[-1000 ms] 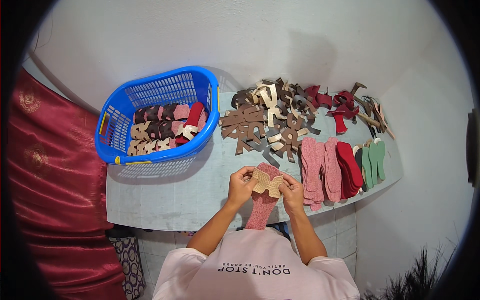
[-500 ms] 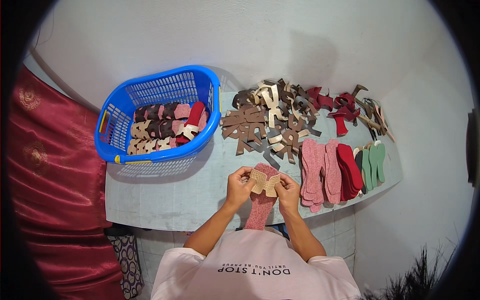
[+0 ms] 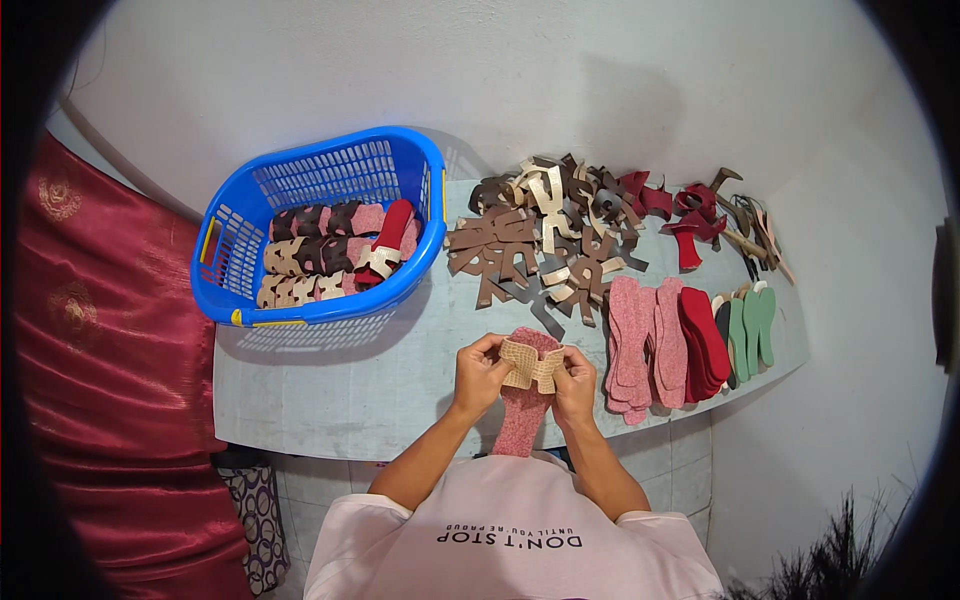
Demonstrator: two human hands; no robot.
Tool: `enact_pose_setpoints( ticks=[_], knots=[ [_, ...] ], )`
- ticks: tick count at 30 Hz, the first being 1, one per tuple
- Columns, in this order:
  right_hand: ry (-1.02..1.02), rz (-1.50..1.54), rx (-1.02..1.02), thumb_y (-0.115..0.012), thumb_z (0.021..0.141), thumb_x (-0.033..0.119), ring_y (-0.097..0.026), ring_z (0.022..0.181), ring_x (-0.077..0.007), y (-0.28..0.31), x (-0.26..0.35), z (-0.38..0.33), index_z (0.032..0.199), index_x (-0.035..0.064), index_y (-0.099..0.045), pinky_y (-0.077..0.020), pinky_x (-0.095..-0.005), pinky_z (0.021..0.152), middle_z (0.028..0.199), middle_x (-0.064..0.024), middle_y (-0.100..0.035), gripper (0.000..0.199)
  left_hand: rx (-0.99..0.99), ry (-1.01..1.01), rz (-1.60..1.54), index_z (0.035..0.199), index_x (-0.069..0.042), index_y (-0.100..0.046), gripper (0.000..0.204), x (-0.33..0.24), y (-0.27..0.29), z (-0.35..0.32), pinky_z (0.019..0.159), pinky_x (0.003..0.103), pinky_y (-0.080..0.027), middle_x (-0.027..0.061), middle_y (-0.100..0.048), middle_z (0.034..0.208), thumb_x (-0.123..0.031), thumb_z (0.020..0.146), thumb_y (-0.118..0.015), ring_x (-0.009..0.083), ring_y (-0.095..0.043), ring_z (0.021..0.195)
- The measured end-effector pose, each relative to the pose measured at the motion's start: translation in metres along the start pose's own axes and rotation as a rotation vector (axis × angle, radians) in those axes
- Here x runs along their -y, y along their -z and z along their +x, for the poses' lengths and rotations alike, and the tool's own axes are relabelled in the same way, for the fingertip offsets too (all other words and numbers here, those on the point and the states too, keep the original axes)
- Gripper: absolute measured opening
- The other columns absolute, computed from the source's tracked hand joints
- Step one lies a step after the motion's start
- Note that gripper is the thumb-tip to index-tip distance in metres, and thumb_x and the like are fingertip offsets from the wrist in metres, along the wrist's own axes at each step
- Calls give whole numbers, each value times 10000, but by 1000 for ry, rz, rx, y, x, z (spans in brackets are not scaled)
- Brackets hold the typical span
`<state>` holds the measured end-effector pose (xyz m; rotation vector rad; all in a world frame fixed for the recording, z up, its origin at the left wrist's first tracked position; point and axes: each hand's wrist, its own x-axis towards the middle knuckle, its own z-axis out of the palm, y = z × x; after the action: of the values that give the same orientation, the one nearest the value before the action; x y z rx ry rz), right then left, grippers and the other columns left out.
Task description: The person assembles a shoe by placing pre-cut upper straps onto a shoe sole by hand.
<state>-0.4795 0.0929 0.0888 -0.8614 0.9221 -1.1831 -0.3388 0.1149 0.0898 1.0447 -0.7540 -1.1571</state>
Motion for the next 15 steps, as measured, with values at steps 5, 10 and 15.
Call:
enact_pose_setpoints(
  ticks=[5,10,15],
  knots=[
    [36,40,-10,-555,855,22,-539,633,-58,-3,-6,2,829,34,-546,-437,-198,564,738,-8,-581,30,-35,-14,-83,857,29,-595,156,7,-3,1,629,207,-446,30,-613,777,105,729,-550,64,-560,697],
    [99,82,51,-536,854,10,-535,629,-54,1,-9,5,831,41,-540,-435,-192,562,741,-3,-577,39,-9,8,-132,862,33,-596,174,5,-3,2,631,209,-452,32,-613,768,113,722,-529,69,-566,699],
    [-5,8,70,-576,838,35,-555,660,-62,1,-5,11,895,19,-591,-443,-200,585,792,-21,-609,61,-2,64,-84,913,47,-612,247,8,3,9,654,210,-468,48,-626,802,129,706,-505,86,-585,715]
  ],
)
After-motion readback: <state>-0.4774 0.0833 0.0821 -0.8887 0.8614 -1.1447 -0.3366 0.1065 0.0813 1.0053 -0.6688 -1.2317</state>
